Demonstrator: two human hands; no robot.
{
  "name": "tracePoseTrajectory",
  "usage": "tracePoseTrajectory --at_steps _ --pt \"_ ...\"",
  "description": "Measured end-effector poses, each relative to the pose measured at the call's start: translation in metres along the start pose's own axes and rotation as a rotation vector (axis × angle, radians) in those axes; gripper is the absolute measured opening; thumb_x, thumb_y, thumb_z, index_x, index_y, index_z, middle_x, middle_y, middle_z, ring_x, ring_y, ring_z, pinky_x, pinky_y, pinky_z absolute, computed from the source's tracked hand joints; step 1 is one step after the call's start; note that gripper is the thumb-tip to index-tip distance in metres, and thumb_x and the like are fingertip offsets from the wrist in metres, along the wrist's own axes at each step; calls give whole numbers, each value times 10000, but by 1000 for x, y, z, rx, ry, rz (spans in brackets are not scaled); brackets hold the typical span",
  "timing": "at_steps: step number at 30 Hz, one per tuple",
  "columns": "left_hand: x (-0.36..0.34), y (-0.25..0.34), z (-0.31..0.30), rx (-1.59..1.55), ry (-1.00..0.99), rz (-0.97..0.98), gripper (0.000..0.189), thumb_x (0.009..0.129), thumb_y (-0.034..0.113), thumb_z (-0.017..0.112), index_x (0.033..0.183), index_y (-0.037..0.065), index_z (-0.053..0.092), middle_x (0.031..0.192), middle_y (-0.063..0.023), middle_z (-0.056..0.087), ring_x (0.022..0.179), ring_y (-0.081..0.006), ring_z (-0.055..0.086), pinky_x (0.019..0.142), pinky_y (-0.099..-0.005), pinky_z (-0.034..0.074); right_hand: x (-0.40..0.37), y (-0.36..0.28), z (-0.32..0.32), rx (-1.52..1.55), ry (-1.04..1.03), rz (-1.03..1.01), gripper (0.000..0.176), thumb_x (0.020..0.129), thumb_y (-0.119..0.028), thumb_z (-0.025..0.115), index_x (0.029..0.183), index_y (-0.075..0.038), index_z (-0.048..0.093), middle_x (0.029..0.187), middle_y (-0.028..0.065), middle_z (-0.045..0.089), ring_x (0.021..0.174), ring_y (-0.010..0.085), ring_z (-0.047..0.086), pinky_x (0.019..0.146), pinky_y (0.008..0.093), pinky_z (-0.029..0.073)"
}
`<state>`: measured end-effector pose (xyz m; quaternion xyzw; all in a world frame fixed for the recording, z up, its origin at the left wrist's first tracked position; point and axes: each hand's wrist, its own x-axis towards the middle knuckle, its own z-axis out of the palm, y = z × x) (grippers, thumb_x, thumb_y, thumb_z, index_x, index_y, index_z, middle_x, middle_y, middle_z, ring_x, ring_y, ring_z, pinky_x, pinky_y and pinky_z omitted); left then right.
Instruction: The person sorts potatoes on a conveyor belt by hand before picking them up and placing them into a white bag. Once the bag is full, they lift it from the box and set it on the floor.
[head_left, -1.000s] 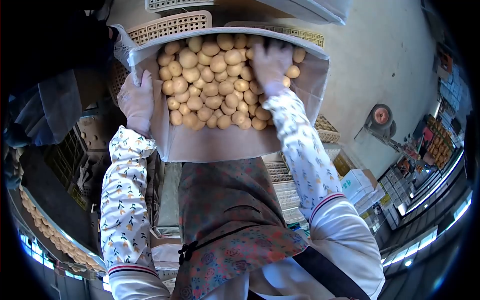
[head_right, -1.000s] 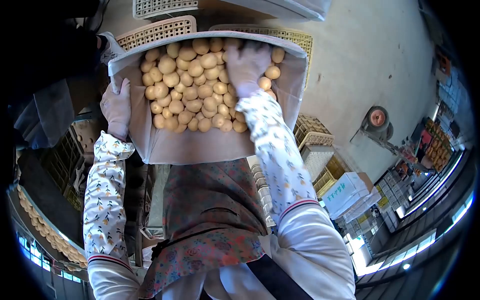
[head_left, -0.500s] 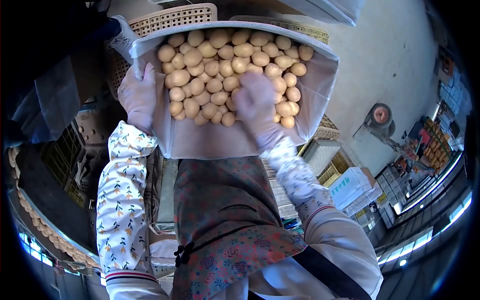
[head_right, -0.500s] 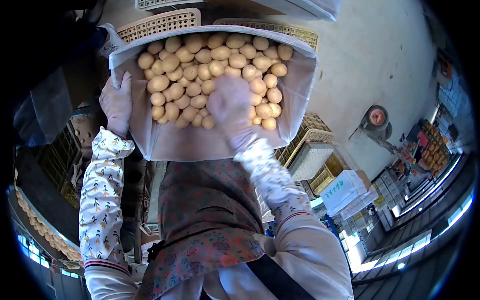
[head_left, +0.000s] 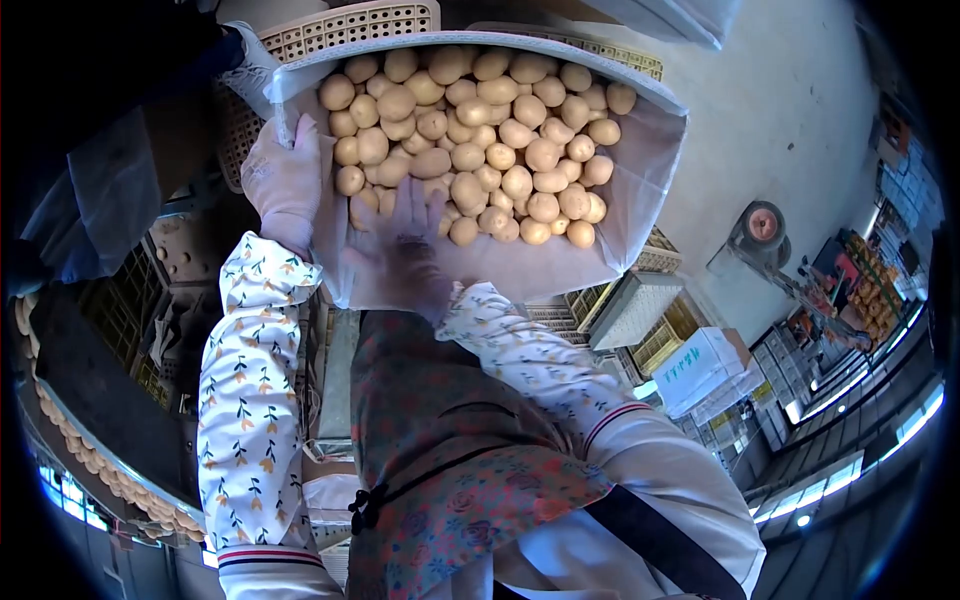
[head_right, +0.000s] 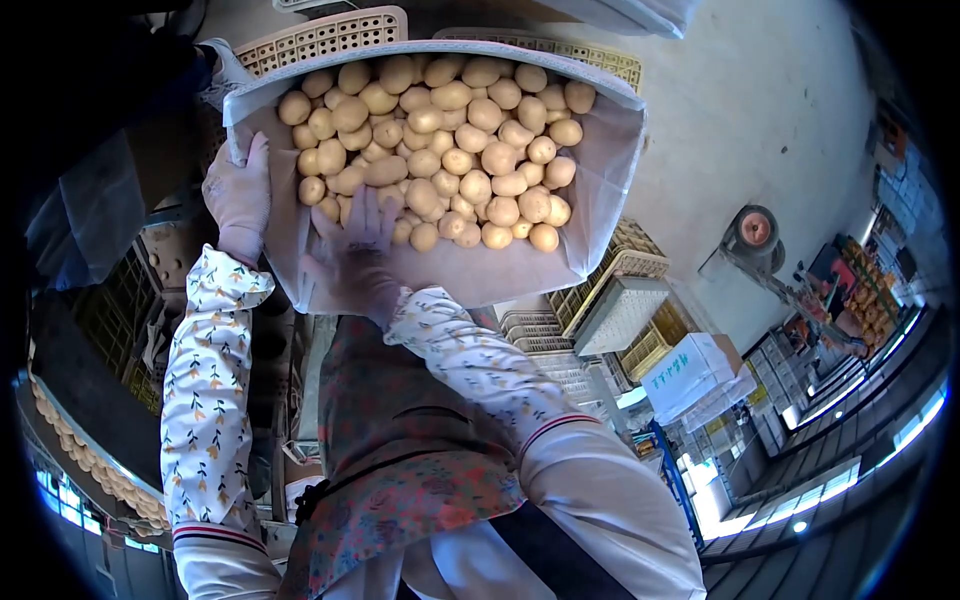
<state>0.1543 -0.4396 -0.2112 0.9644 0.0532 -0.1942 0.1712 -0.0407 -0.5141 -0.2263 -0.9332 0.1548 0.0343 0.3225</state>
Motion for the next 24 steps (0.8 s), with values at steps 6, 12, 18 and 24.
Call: tracePoseTrajectory --at_steps 6,12,18,24 --pt "2 -1 0 -13 -18 -4 396 923 463 619 1006 88 713 922 -182 726 903 -399 688 827 -470 527 27 89 -100 60 -68 -50 480 898 -188 636 1320 22 547 1196 244 608 1141 397 564 1007 465 443" --pt "4 1 1 11 -28 -3 459 924 482 588 1034 50 699 934 -210 726 920 -414 691 859 -485 525 4 132 -84 -549 -23 304 915 871 -462 665 1483 123 319 1525 346 337 1426 486 307 1180 600 173" --pt "1 1 1 21 -28 -16 461 923 483 591 1045 52 702 947 -218 725 926 -421 689 860 -492 523 36 58 -93 -157 -82 -111 591 825 -264 707 1318 -3 511 1238 225 524 1162 360 540 922 471 442" --pt "4 2 0 40 -10 -4 452 923 489 591 1034 66 706 947 -212 726 930 -418 687 865 -495 520 130 73 -43 -327 -408 33 330 875 -245 676 1135 -61 588 1128 133 642 1038 329 649 870 423 515"
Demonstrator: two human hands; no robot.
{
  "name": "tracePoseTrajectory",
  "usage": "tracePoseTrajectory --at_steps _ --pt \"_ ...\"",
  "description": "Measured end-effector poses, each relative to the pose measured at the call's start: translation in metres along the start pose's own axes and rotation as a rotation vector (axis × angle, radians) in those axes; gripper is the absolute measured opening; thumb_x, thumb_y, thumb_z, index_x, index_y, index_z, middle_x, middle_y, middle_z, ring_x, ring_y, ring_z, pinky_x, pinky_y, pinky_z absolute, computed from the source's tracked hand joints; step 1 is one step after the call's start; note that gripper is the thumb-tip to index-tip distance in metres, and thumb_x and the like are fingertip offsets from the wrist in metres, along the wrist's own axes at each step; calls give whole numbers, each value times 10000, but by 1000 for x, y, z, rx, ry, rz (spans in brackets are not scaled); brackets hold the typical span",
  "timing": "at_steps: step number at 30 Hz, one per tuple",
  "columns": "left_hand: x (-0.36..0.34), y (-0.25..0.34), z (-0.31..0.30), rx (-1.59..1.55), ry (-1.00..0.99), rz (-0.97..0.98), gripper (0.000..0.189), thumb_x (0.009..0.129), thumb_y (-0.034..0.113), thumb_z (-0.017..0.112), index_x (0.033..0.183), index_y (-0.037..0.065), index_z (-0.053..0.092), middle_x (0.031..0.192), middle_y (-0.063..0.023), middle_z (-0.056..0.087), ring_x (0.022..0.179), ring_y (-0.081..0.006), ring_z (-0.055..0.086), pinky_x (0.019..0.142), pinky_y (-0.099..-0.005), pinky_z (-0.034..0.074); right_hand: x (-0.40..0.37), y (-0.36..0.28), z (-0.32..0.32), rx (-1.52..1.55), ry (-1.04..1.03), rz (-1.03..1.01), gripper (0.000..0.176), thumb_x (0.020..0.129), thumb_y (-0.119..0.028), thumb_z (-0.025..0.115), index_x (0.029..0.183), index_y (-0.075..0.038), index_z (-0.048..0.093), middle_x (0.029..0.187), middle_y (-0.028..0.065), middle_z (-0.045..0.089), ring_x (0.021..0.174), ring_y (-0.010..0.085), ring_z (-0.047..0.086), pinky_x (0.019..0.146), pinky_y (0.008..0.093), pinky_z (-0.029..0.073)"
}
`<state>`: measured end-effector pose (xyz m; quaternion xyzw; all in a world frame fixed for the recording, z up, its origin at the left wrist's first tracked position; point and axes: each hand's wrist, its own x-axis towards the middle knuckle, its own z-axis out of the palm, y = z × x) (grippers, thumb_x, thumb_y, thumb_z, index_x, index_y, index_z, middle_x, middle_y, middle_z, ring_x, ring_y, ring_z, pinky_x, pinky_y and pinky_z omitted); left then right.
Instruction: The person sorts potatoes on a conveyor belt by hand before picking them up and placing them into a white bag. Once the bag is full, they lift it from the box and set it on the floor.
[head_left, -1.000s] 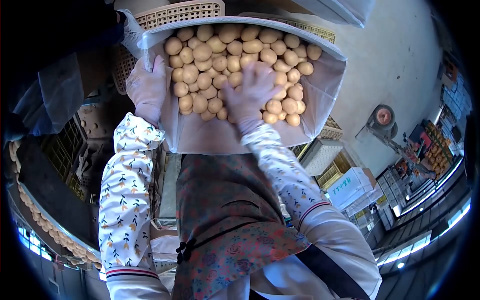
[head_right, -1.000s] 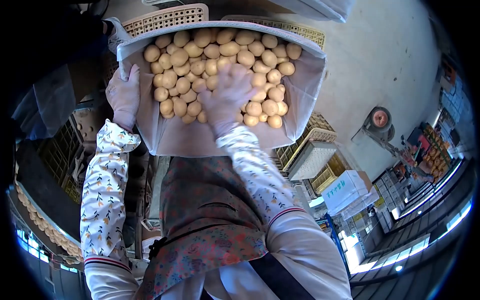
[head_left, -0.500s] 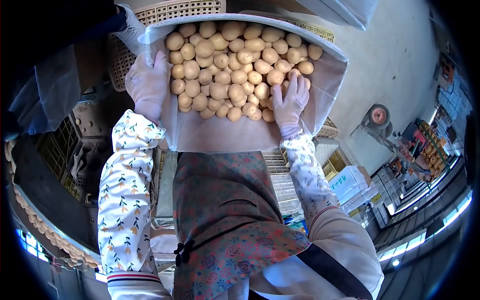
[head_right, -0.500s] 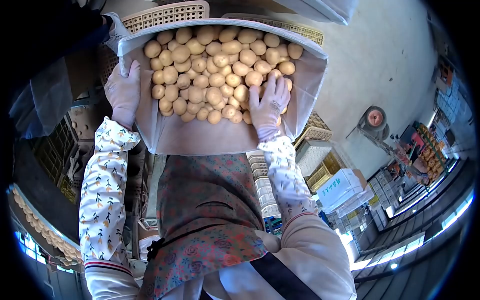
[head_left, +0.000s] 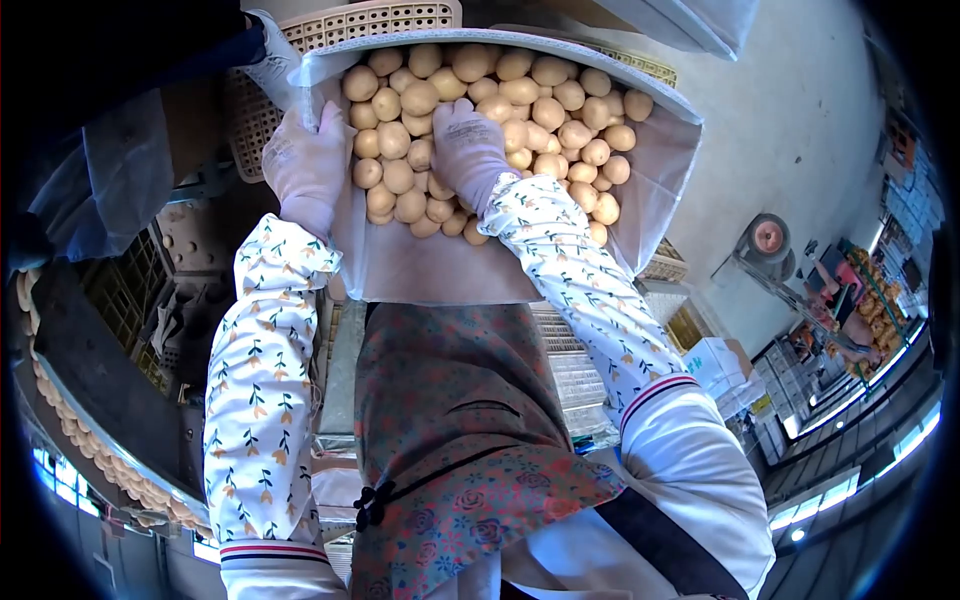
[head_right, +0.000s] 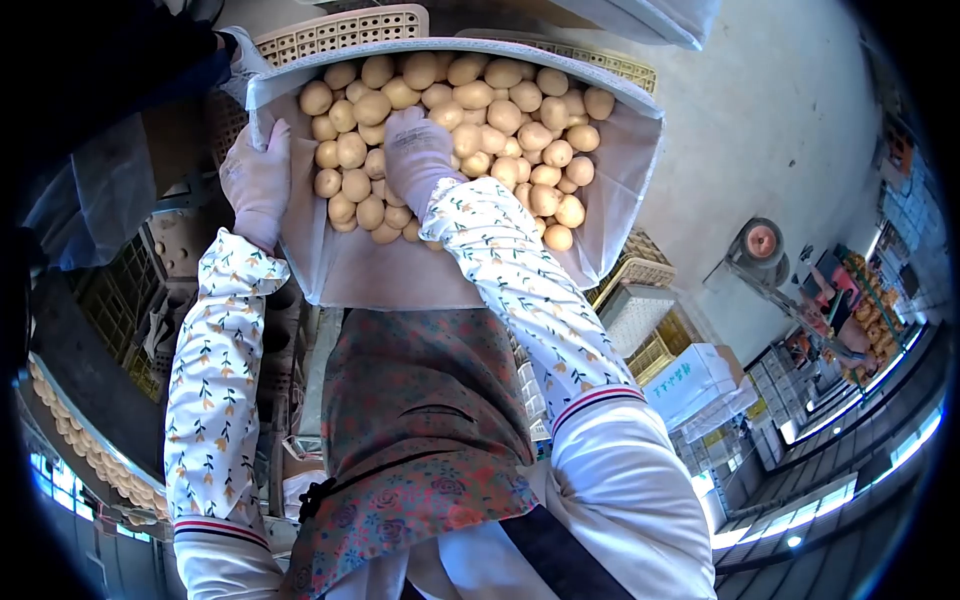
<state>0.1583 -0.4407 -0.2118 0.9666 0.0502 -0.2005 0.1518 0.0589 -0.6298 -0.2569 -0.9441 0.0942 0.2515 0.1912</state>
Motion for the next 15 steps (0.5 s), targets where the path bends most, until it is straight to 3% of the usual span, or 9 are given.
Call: tracePoseTrajectory --at_steps 2,4,9,12,13,15 --pt "-2 0 0 17 -7 -7 452 923 490 590 1031 66 703 946 -206 727 931 -415 688 866 -494 518 7 -4 1 -76 -203 57 277 885 -251 671 1084 -76 586 1105 123 664 1016 328 667 852 432 531" --pt "-3 2 -1 -14 -17 -14 451 923 487 591 1026 61 697 938 -204 726 926 -416 688 865 -493 519 -17 -4 -19 72 -237 159 278 906 -283 662 1077 -72 602 1025 149 669 996 328 669 832 441 534" --pt "-4 7 -5 -33 -61 -45 448 921 480 594 1041 59 689 938 -210 723 914 -418 688 863 -494 520 -85 20 14 440 96 138 366 914 -290 642 1176 -36 628 962 179 671 889 350 674 770 469 538" --pt "-4 5 -3 -42 -53 -45 447 922 480 592 1048 62 687 935 -210 722 908 -421 687 856 -498 518 -75 -10 -14 407 86 220 390 935 -316 635 1223 -57 590 1066 185 669 977 344 658 829 426 538" --pt "-3 3 -1 -34 -42 -44 437 920 483 598 1044 76 696 940 -204 724 912 -418 685 849 -496 520 -64 -9 4 364 318 77 420 942 -318 618 1248 -33 576 1083 190 675 980 349 665 833 434 539" --pt "-2 0 2 -15 -25 -38 417 917 489 609 1036 104 714 951 -192 726 921 -410 683 834 -491 525 -28 -8 12 195 357 -30 436 933 -307 635 1260 -27 568 1083 183 680 982 333 671 836 419 542"
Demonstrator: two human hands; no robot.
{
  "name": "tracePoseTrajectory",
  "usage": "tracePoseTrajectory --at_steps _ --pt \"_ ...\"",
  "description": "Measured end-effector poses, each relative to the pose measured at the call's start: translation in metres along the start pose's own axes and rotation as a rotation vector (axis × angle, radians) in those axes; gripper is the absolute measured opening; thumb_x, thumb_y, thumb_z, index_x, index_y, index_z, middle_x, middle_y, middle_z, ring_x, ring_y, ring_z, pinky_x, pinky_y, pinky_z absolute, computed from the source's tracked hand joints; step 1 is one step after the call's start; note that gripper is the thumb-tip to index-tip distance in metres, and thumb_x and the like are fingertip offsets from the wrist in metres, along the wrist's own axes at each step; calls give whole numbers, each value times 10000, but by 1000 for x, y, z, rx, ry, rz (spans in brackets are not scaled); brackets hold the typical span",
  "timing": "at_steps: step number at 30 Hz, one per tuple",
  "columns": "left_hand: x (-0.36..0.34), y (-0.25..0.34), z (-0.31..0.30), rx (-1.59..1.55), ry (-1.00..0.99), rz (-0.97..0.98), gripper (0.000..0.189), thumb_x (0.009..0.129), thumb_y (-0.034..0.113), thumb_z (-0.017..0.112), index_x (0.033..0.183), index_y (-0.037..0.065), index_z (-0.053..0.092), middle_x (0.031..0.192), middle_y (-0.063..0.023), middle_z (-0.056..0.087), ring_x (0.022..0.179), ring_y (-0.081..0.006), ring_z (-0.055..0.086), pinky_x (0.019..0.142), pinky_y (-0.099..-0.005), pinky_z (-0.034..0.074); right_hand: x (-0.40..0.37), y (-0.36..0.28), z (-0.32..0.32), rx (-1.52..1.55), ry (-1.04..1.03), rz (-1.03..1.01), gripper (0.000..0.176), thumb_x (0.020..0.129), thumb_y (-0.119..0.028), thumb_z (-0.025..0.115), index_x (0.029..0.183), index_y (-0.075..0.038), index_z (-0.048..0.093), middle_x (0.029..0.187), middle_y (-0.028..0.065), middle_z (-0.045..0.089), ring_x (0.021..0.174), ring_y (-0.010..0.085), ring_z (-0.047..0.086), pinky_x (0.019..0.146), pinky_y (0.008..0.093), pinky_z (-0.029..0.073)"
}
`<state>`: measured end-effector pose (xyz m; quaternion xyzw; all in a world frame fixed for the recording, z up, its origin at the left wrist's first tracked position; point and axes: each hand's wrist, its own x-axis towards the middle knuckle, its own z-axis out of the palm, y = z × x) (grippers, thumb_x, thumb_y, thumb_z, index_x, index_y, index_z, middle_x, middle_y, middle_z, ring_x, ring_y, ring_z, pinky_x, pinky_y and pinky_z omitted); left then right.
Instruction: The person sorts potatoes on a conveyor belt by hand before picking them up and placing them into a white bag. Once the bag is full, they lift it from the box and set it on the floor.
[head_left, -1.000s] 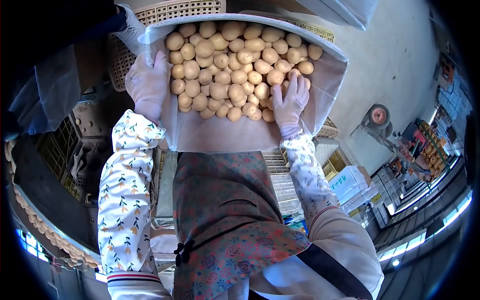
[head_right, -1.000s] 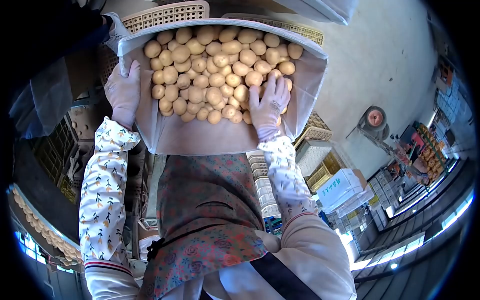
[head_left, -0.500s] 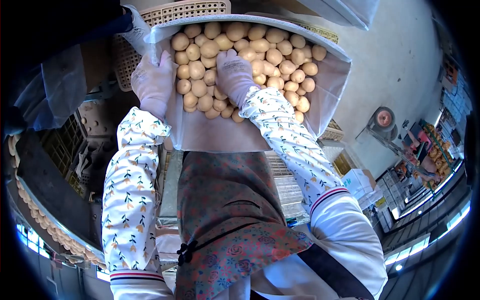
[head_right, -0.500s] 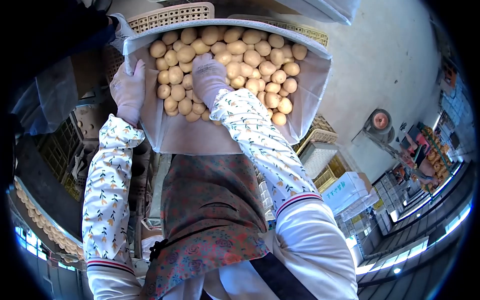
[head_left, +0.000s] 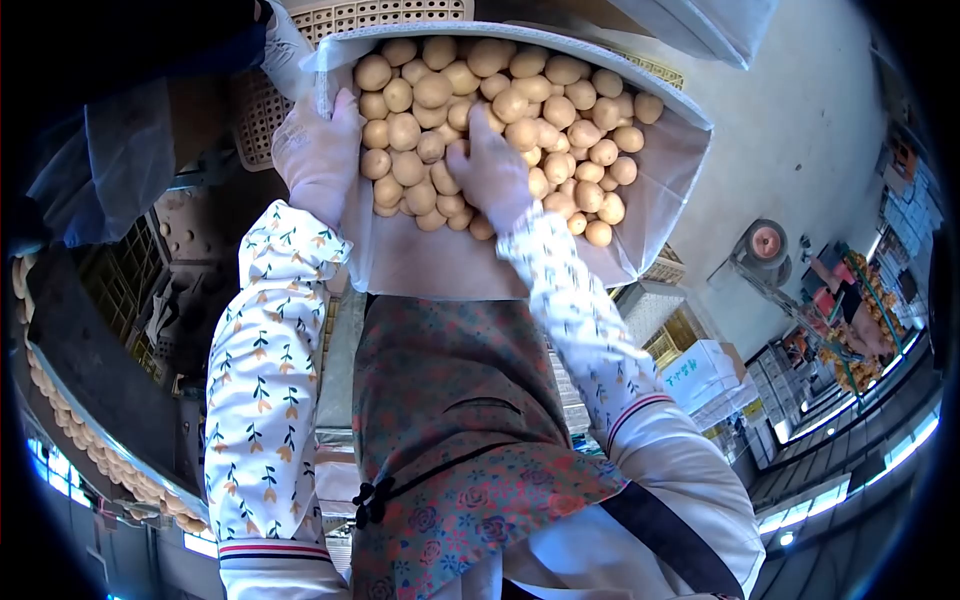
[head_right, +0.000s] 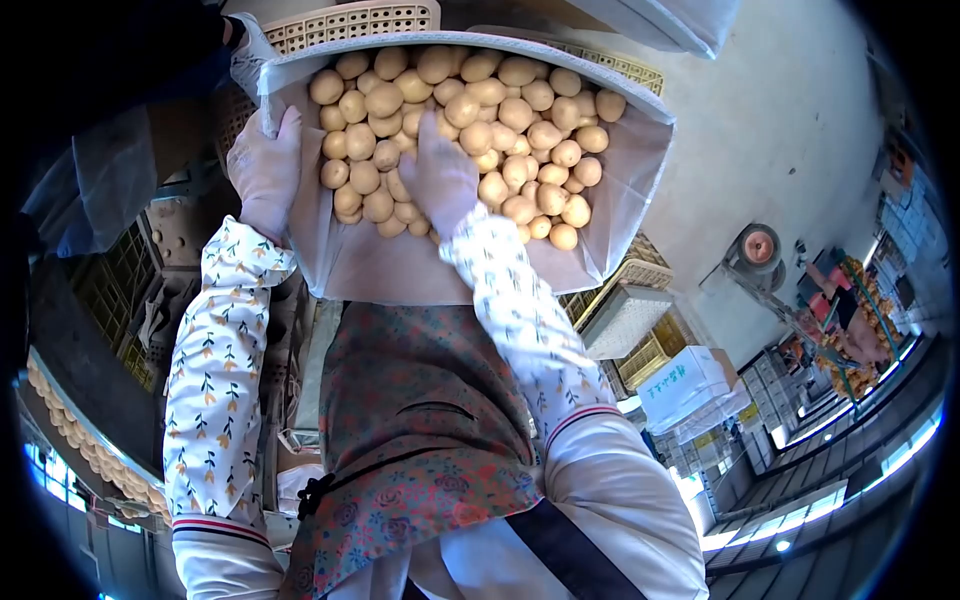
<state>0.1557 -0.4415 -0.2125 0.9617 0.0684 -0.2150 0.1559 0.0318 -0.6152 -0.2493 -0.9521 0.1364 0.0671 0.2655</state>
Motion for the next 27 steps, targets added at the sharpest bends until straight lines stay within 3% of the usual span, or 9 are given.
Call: tracePoseTrajectory --at_steps 4,7,9,11,14,17,23,27 --pt "-1 3 -3 17 2 -1 437 915 492 609 1052 91 715 962 -191 728 933 -408 684 853 -484 525 47 2 -6 -200 -562 83 472 913 -283 669 1284 -15 553 1085 168 688 986 301 684 841 391 549" --pt "-2 7 -6 -23 -8 -13 448 927 486 573 1017 65 696 931 -215 719 927 -420 682 866 -501 509 38 3 -32 106 -713 172 504 899 -265 694 1302 -5 542 1086 157 695 989 276 693 845 369 554" --pt "-2 6 -7 -25 -27 -19 444 931 481 571 1022 64 692 933 -217 718 927 -420 682 865 -501 510 11 10 -39 613 -717 301 526 889 -254 712 1314 1 534 1087 150 699 991 260 700 848 354 557" --pt "-2 6 -6 -24 -30 -25 440 929 483 581 1034 73 699 938 -208 721 928 -412 684 861 -492 516 -24 15 -31 1245 -637 400 565 910 -123 702 1417 -15 478 1124 113 678 997 205 695 855 312 561" --pt "-1 3 -3 -15 -8 -24 437 920 492 601 1054 93 717 948 -190 729 932 -398 690 854 -473 528 -41 -6 -51 1602 -636 563 654 915 32 655 1506 -32 382 1168 85 641 1033 152 670 880 265 553" --pt "-1 4 -3 -19 -4 -15 432 927 483 589 1044 84 708 953 -197 725 934 -406 686 856 -483 523 -41 -20 -65 1726 -590 540 654 913 42 657 1501 -22 378 1211 107 624 1090 159 655 925 269 542" --pt "-3 7 -5 -38 10 10 417 940 461 564 1023 73 691 955 -205 717 925 -420 680 855 -504 517 -41 -28 -84 1679 -577 435 642 905 78 650 1489 8 393 1276 77 597 1053 103 612 886 232 518" --pt "-4 7 -6 -46 9 7 413 941 458 564 1028 74 690 949 -205 717 920 -420 681 850 -506 518 -47 -28 -83 1613 -567 417 681 862 76 678 1488 0 421 1386 97 547 1239 158 556 1060 286 443"
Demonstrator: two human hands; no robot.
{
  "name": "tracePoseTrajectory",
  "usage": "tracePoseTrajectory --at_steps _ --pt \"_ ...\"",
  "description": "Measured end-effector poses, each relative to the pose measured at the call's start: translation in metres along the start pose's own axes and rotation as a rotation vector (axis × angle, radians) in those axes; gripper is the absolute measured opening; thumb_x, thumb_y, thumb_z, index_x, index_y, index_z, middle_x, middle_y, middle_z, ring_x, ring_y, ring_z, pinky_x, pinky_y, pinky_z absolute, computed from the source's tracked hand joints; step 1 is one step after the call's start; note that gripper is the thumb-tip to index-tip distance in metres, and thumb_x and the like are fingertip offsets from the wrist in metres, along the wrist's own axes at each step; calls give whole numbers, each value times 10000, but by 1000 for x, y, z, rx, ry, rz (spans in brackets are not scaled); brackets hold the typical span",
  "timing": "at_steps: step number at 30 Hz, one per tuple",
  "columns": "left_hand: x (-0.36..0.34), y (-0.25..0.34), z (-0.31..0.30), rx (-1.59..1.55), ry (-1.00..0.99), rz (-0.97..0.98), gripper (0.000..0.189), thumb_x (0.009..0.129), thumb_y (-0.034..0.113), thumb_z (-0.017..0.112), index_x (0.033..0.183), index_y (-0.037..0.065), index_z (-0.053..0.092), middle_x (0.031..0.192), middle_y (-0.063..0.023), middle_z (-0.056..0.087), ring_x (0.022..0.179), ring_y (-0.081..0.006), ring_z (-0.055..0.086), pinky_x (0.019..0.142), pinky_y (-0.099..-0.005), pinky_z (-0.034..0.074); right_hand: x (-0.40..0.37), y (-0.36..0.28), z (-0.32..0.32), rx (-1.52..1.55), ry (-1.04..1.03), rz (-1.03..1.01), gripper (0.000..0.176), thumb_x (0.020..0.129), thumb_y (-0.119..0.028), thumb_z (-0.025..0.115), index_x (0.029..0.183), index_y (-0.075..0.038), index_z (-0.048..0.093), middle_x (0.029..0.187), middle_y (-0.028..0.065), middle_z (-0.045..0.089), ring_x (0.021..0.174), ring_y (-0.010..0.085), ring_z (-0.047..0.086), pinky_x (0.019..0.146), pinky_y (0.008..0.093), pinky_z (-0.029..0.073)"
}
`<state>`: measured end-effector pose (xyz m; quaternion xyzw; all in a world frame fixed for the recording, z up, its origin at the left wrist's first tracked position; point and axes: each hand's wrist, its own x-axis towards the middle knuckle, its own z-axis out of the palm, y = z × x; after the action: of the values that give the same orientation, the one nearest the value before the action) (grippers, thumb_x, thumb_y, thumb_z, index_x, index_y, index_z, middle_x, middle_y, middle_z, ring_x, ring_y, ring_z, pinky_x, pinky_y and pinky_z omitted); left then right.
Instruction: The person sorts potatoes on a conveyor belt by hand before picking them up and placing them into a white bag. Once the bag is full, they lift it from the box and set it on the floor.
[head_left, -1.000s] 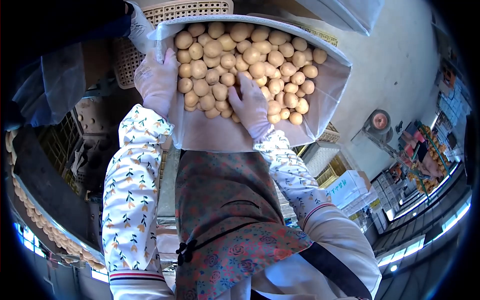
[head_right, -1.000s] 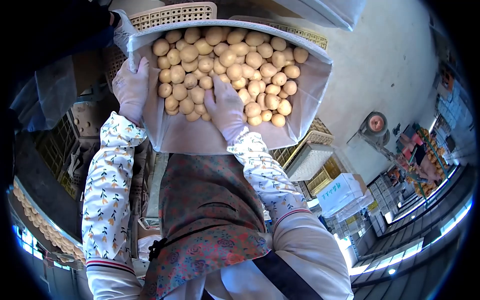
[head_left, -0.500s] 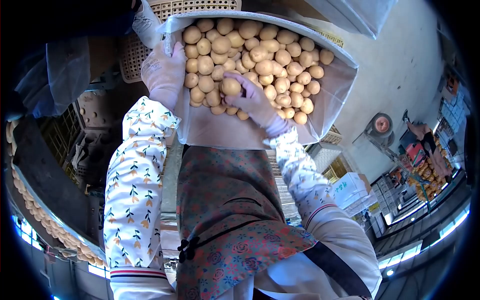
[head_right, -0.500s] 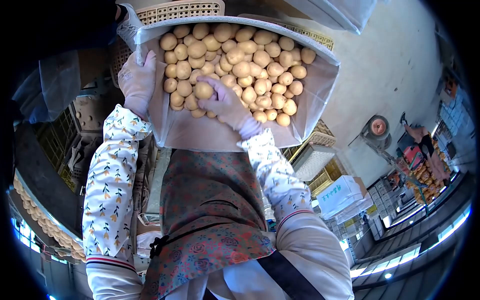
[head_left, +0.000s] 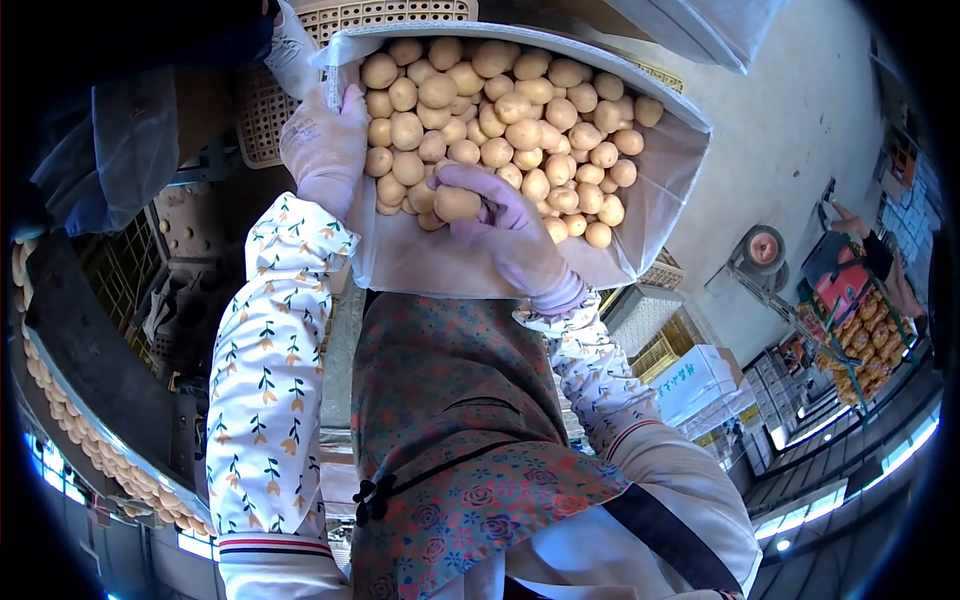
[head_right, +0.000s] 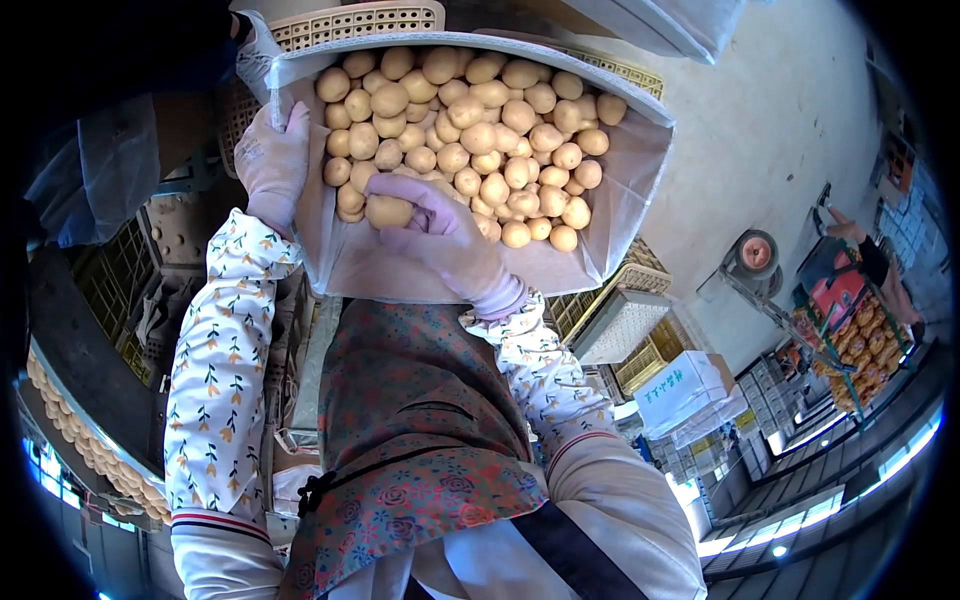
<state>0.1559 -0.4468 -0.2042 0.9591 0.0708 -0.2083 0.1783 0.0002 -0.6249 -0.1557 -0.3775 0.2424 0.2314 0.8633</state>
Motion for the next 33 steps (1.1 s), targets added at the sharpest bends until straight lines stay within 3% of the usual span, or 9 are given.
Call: tracePoseTrajectory --at_steps 5,8,16,18,20,23,28,31,33 --pt "-1 1 -1 6 -9 -7 419 943 466 560 1029 78 690 957 -207 716 921 -420 682 847 -509 518 -5 -10 9 -163 -12 -25 714 820 119 673 1481 2 431 1417 102 517 1272 167 536 1074 289 426" --pt "1 -3 3 20 -3 2 428 943 476 557 1027 78 689 966 -211 716 919 -422 683 844 -512 519 -5 -2 5 -143 -27 -40 652 825 167 648 1434 13 475 1447 55 476 1023 21 558 800 155 475" --pt "1 -4 3 21 1 14 426 939 474 567 1017 75 693 933 -212 718 906 -420 687 837 -507 522 -9 -17 17 -85 47 146 408 900 79 635 1292 -23 580 1337 85 565 1249 145 545 955 263 492" --pt "1 -4 2 11 6 20 419 937 471 574 1014 78 696 922 -207 720 903 -417 689 837 -502 524 -6 -12 13 -281 49 43 361 928 39 621 1283 -22 587 1283 107 599 1263 188 547 976 294 489" --pt "1 -3 2 14 2 15 413 935 469 578 1014 82 698 919 -202 722 904 -415 690 839 -498 525 2 17 -5 -575 4 -335 324 955 -10 611 1279 -14 589 1231 137 626 1253 237 564 981 329 492" --pt "0 -1 0 33 1 -2 408 933 467 584 1030 89 702 929 -193 727 911 -410 691 849 -492 525 -2 17 -19 -1053 121 -448 381 955 -92 626 1315 11 562 1220 178 619 1200 315 578 1008 392 470" --pt "1 -3 2 35 -12 -6 414 930 473 584 1053 96 706 957 -197 729 934 -410 692 861 -490 524 -7 -5 -120 -1483 871 -593 489 915 -183 645 1347 20 539 1256 243 532 1095 422 522 986 465 438" --pt "3 -5 5 82 -13 -9 426 934 477 575 1075 97 706 972 -203 728 941 -415 689 862 -493 522 27 38 -117 -1966 756 45 647 926 -413 608 1427 -25 476 1385 264 452 1277 458 426 1063 594 341" --pt "3 -9 9 64 14 -2 412 931 480 596 1056 104 710 961 -191 728 936 -408 686 851 -483 525 55 73 -60 -1790 956 -131 714 909 -525 583 1435 -59 459 1430 241 441 1349 462 388 1124 614 266"
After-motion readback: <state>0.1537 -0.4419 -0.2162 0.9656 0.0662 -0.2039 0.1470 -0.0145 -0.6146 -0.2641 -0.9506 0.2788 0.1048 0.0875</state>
